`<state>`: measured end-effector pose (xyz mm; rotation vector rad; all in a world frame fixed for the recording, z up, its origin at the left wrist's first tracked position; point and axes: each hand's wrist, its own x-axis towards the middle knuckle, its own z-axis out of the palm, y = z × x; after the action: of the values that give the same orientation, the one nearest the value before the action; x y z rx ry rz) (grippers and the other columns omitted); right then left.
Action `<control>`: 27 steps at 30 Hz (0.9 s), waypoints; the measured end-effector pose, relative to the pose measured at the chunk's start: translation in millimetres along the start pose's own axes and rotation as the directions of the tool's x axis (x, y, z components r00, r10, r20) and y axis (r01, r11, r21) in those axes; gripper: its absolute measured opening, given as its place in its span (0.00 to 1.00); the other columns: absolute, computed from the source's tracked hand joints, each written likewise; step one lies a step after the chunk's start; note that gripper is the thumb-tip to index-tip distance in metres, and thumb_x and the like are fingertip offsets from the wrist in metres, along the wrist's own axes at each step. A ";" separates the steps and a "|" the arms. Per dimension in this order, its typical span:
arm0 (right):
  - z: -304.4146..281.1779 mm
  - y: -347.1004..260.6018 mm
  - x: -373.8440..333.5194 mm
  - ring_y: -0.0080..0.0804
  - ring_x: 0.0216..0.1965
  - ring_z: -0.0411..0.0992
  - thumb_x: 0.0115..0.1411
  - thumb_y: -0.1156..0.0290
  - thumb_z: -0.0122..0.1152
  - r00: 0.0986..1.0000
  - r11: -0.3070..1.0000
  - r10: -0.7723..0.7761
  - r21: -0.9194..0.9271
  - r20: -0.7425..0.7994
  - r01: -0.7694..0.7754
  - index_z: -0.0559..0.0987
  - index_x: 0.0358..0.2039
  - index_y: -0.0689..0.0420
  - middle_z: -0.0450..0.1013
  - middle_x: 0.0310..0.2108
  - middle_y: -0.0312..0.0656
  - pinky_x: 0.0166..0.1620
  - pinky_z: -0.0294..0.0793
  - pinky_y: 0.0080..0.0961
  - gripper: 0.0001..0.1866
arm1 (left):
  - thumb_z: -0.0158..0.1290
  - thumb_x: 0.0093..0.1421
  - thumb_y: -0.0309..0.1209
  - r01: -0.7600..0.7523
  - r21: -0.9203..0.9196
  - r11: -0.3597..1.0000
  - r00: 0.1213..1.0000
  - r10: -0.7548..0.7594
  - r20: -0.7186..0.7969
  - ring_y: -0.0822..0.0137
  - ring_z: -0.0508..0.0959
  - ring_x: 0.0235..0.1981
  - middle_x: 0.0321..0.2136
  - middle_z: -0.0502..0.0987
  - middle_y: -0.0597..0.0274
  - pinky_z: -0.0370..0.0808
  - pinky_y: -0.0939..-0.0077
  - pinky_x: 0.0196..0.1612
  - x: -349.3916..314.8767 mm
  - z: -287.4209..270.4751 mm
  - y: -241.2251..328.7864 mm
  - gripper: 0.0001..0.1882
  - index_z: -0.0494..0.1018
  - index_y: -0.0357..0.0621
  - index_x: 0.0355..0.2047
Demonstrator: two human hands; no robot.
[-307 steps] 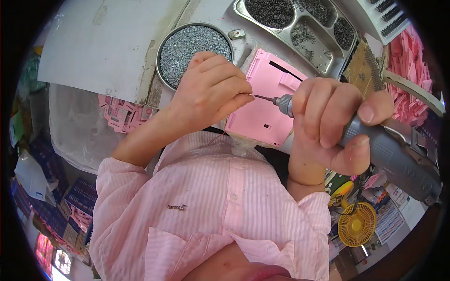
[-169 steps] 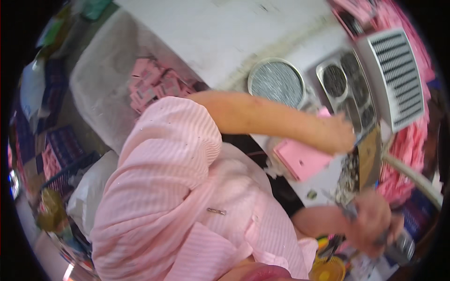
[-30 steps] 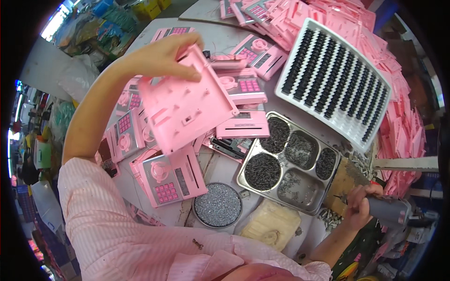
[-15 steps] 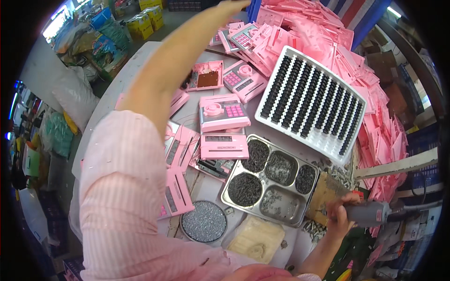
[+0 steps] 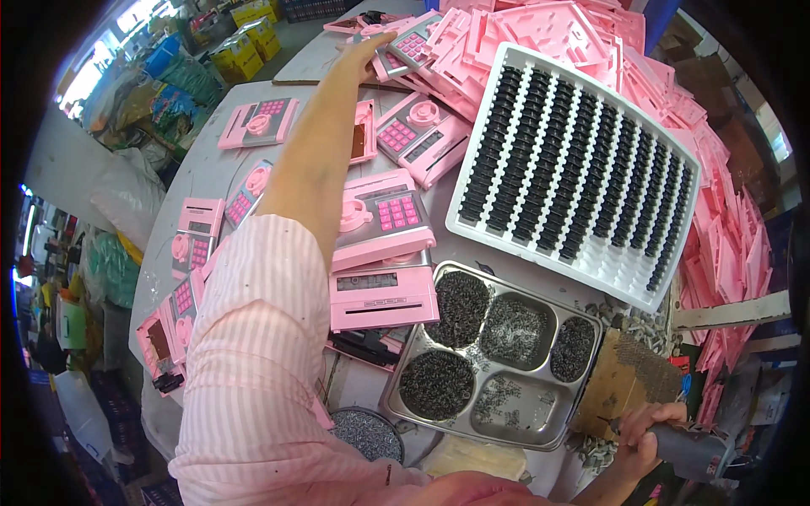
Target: Assembling and soldering electronic components inside pink toy ATM/safes at a factory workbench.
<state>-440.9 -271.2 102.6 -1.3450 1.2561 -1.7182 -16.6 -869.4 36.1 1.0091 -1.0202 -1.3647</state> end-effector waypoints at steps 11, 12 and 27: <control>6.2 -7.1 2.8 0.24 0.15 0.60 0.58 0.60 0.68 0.999 0.998 -0.035 0.053 0.037 0.033 0.64 0.41 0.58 0.63 0.15 0.35 0.17 0.57 0.20 0.24 | 0.69 0.50 0.28 -0.166 0.223 0.961 0.982 0.182 -0.053 0.57 0.82 0.44 0.45 0.77 0.52 0.85 0.53 0.44 -52.2 -27.3 48.9 0.36 0.64 0.35 0.55; 7.1 -8.0 4.3 0.24 0.15 0.60 0.58 0.60 0.68 0.998 0.997 -0.035 0.066 0.044 0.032 0.64 0.41 0.58 0.63 0.15 0.35 0.17 0.57 0.20 0.24 | 0.70 0.49 0.28 -0.157 0.271 0.950 0.981 0.181 -0.065 0.57 0.82 0.44 0.46 0.77 0.52 0.85 0.53 0.43 -59.5 -33.9 57.9 0.37 0.63 0.35 0.56; 19.0 -22.9 6.8 0.22 0.15 0.57 0.59 0.64 0.68 0.992 0.986 -0.070 0.155 0.101 0.054 0.65 0.43 0.58 0.61 0.16 0.34 0.18 0.56 0.19 0.21 | 0.55 0.58 0.26 -0.820 0.572 -0.022 0.551 0.242 0.799 0.52 0.76 0.42 0.47 0.70 0.51 0.76 0.62 0.48 -437.5 57.9 138.0 0.31 0.63 0.48 0.62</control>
<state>-422.8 -274.7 127.0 -1.3780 1.0133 -1.7234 -20.4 -434.2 192.6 0.7838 -2.5467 -0.0167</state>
